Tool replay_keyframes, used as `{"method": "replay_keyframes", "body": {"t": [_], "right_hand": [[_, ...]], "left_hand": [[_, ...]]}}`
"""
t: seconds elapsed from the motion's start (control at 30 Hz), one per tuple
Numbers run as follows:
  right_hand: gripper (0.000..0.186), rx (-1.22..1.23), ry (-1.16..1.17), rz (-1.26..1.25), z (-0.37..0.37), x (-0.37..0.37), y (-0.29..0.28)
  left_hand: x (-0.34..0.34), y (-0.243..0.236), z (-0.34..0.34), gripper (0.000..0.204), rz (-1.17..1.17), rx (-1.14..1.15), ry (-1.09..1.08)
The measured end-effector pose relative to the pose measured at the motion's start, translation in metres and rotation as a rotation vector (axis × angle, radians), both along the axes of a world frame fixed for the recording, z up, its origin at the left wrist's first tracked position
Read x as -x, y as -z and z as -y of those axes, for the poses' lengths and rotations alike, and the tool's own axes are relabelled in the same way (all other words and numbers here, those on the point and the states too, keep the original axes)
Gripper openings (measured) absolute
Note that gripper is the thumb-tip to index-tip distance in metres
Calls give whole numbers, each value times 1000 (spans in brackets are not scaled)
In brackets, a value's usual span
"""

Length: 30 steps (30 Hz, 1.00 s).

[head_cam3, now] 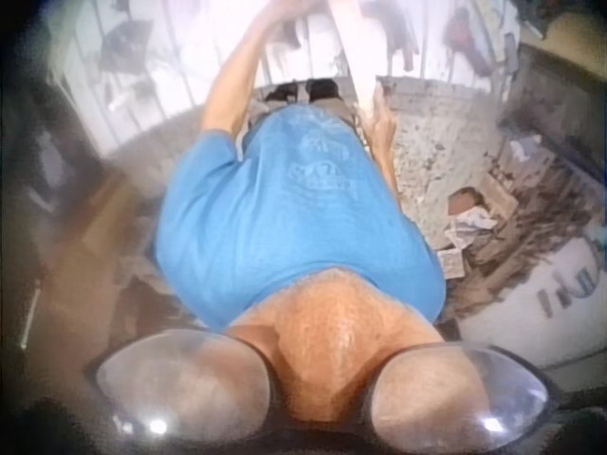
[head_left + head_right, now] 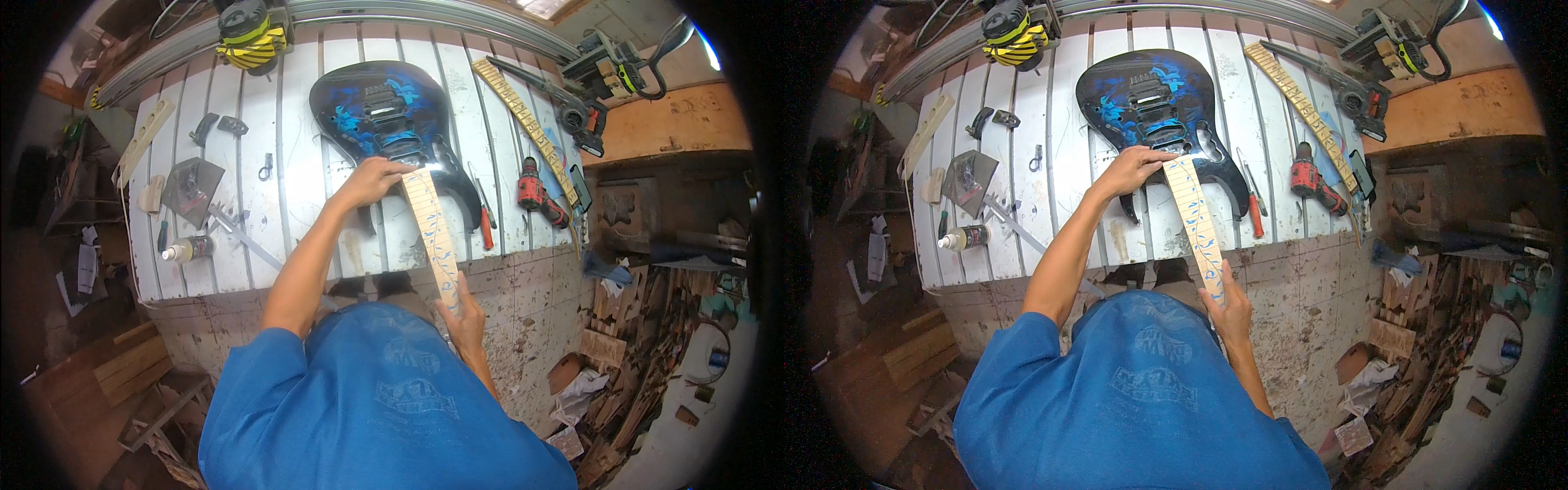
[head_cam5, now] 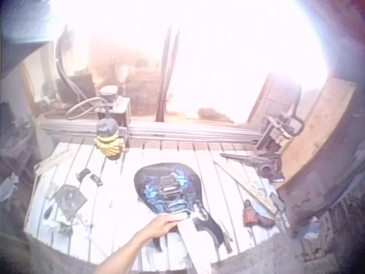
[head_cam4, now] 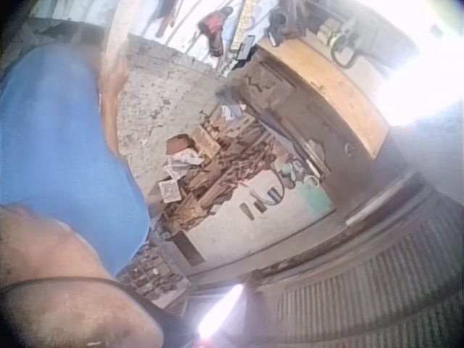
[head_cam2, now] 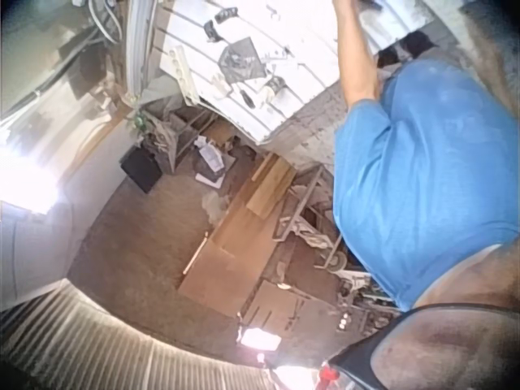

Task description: The person shapes a wooden guitar neck with blue layout lines using a belt sander, measures the dimensions with a manual caliper, and sights down the wood to check for straightness.

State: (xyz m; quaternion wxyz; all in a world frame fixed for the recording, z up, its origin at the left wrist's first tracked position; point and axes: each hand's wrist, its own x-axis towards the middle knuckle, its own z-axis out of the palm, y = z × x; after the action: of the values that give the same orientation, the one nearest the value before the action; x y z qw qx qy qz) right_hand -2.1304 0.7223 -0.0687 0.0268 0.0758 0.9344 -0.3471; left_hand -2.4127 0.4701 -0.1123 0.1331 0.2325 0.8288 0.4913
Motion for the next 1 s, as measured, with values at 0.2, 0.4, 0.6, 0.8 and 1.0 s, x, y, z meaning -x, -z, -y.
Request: {"method": "replay_keyframes", "body": {"t": [0.2, 0.4, 0.6, 0.8, 1.0], "right_hand": [[80, 18, 16, -21, 5, -4, 3], [81, 72, 91, -93, 1, -10, 0], [79, 102, 113, -305, -5, -16, -14], [79, 97, -143, -341, -40, 1, -32], [75, 154, -377, -354, -106, 12, -8]], "left_hand": [[-1, -7, 0, 32, 6, -85, 21], [-8, 5, 0, 50, 221, -410, -154], [-52, -27, -29, 86, 193, -768, -154], [-172, -74, -122, 62, 679, -970, 23], [-205, -54, -163, 26, 780, -1188, -210]]}}
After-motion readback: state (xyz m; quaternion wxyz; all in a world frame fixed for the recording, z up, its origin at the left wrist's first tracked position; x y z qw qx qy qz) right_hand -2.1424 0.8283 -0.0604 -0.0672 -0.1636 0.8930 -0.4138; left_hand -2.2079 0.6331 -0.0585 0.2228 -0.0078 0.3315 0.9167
